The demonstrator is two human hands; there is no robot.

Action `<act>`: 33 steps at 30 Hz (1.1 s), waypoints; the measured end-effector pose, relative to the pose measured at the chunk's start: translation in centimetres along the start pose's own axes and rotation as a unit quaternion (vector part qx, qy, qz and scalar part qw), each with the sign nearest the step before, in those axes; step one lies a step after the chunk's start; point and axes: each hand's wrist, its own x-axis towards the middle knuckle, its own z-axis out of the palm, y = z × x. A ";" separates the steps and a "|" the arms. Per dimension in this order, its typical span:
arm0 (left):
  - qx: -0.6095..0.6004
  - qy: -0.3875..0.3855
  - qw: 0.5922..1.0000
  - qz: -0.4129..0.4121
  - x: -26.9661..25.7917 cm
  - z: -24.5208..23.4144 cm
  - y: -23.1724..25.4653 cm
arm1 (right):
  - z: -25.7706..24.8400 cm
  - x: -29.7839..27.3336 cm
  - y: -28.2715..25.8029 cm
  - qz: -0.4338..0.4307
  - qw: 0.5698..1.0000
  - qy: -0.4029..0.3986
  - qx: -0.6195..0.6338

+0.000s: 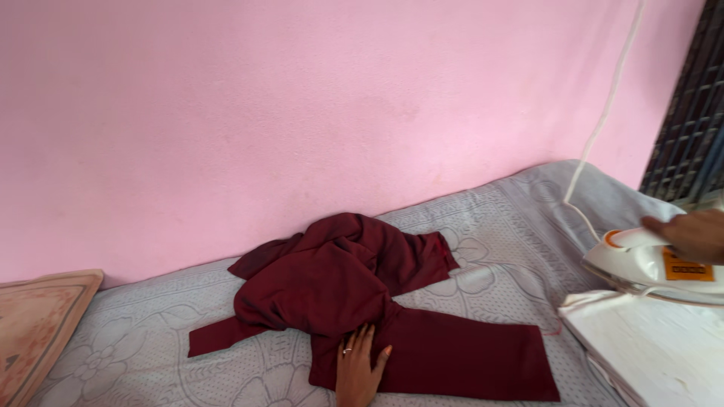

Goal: The person irons a maroon long-sleeved shirt laid out on a bed. They smooth the fabric with one hand while moving the iron over the body and sleeves, then fold the shirt in half and continue ironing the folded sections.

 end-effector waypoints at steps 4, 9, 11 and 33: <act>-0.008 0.004 1.000 -0.015 -0.5 -0.5 0.5 | 5.0 -3.3 2.5 0.022 0.992 0.114 0.040; -0.005 0.052 0.999 0.009 -0.9 -0.1 0.3 | 8.5 -7.4 3.4 0.083 0.956 0.257 0.113; -0.009 0.051 0.999 0.009 -0.6 0.1 -0.1 | 8.7 -8.1 4.8 0.091 0.928 0.317 0.173; -0.021 0.035 0.999 -0.022 -0.3 1.0 -1.0 | -8.9 -19.0 -7.2 0.106 0.902 0.131 0.398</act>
